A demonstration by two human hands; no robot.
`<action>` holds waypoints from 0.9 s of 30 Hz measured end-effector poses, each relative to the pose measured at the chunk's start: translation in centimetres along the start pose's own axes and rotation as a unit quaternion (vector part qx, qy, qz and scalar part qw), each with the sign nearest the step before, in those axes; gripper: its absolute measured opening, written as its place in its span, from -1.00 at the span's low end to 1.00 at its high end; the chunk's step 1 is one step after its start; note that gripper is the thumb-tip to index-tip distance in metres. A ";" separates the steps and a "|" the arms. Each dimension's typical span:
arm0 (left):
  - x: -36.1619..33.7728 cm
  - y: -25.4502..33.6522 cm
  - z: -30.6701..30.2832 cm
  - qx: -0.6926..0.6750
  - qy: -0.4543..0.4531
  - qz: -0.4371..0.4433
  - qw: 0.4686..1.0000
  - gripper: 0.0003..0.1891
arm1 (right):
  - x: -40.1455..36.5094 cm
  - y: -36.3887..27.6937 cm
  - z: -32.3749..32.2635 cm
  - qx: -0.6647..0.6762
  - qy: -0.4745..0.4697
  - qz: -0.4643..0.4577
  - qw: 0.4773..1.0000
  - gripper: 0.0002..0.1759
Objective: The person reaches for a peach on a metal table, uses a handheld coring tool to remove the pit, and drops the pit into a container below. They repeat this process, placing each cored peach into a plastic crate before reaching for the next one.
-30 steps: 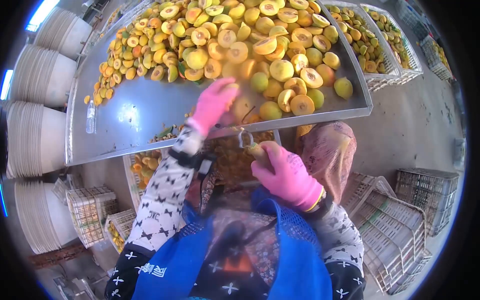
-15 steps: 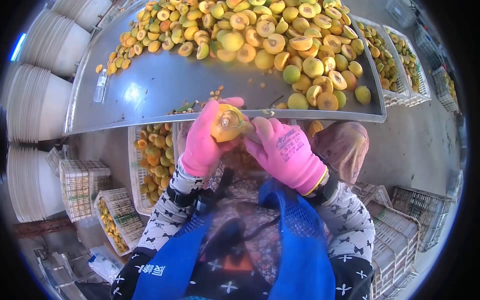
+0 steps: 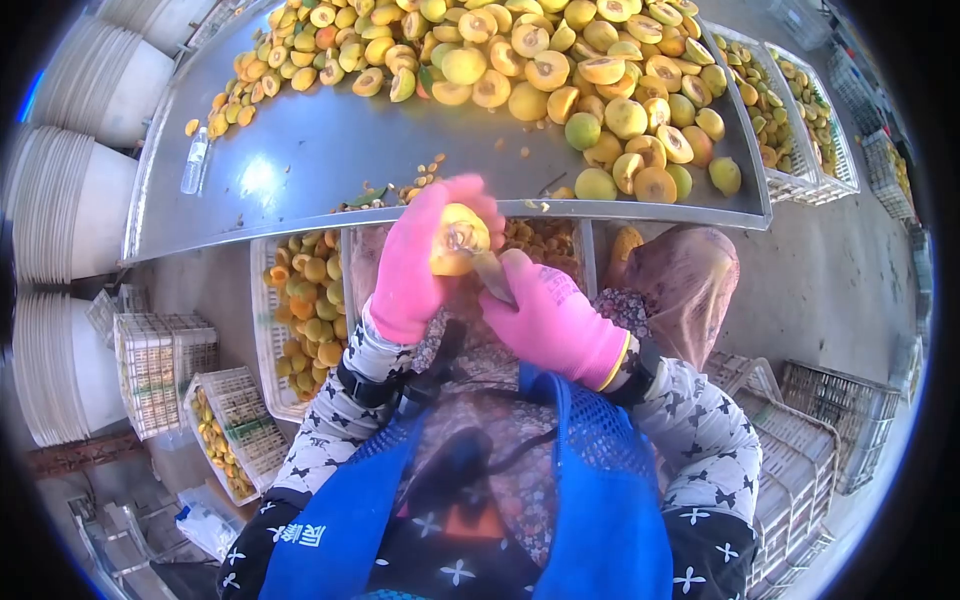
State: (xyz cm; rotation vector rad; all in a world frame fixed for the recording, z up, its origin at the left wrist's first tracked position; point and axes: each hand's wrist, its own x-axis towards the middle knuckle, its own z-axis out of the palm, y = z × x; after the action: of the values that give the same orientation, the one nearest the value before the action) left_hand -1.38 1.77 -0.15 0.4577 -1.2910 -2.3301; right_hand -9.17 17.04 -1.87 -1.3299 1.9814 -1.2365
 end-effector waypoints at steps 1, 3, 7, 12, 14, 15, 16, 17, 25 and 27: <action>0.0 -0.2 0.3 -0.038 0.039 -0.012 0.998 -0.65 | 0.0 0.4 0.4 0.005 0.008 -0.007 1.000 -0.73; -0.2 -0.5 0.9 -0.114 0.121 -0.037 0.985 -0.65 | 0.1 0.9 1.2 0.026 0.014 -0.032 0.999 -0.74; 0.0 -1.5 0.2 0.065 0.087 0.039 0.993 -0.61 | 0.0 0.1 1.3 0.167 -0.071 0.114 0.977 -0.73; 0.7 -1.9 -0.3 0.087 0.077 0.081 0.990 -0.57 | 1.3 -2.4 -1.0 0.346 -0.172 0.296 0.874 -0.74; 1.1 -1.2 -0.4 0.047 0.072 -0.019 0.996 -0.56 | 0.5 -0.7 0.8 0.269 -0.113 0.197 0.936 -0.80; 1.1 -0.9 -0.4 0.026 0.071 -0.069 0.995 -0.56 | 0.3 -0.3 1.3 0.233 -0.088 0.158 0.956 -0.81; 1.1 -0.7 -0.4 0.024 0.068 -0.083 0.994 -0.55 | 0.3 0.0 1.5 0.209 -0.077 0.135 0.965 -0.82; 1.0 -0.5 -0.4 0.021 0.065 -0.096 0.993 -0.53 | 0.3 0.1 1.2 0.238 -0.100 0.159 0.953 -0.83; 0.8 -1.1 -1.7 0.154 0.030 -0.033 0.987 -0.55 | 1.4 -1.7 -1.2 0.386 -0.202 0.276 0.857 -0.86; 0.7 -2.0 -1.2 0.158 0.107 0.008 0.982 -0.54 | 1.0 -1.5 0.8 0.282 -0.119 0.226 0.925 -0.86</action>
State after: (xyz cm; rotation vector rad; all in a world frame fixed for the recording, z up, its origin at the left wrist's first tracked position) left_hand -1.84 1.52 -2.51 0.7716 -1.5519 -2.0016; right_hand -8.29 15.58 -0.90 -0.6534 1.4793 -1.2151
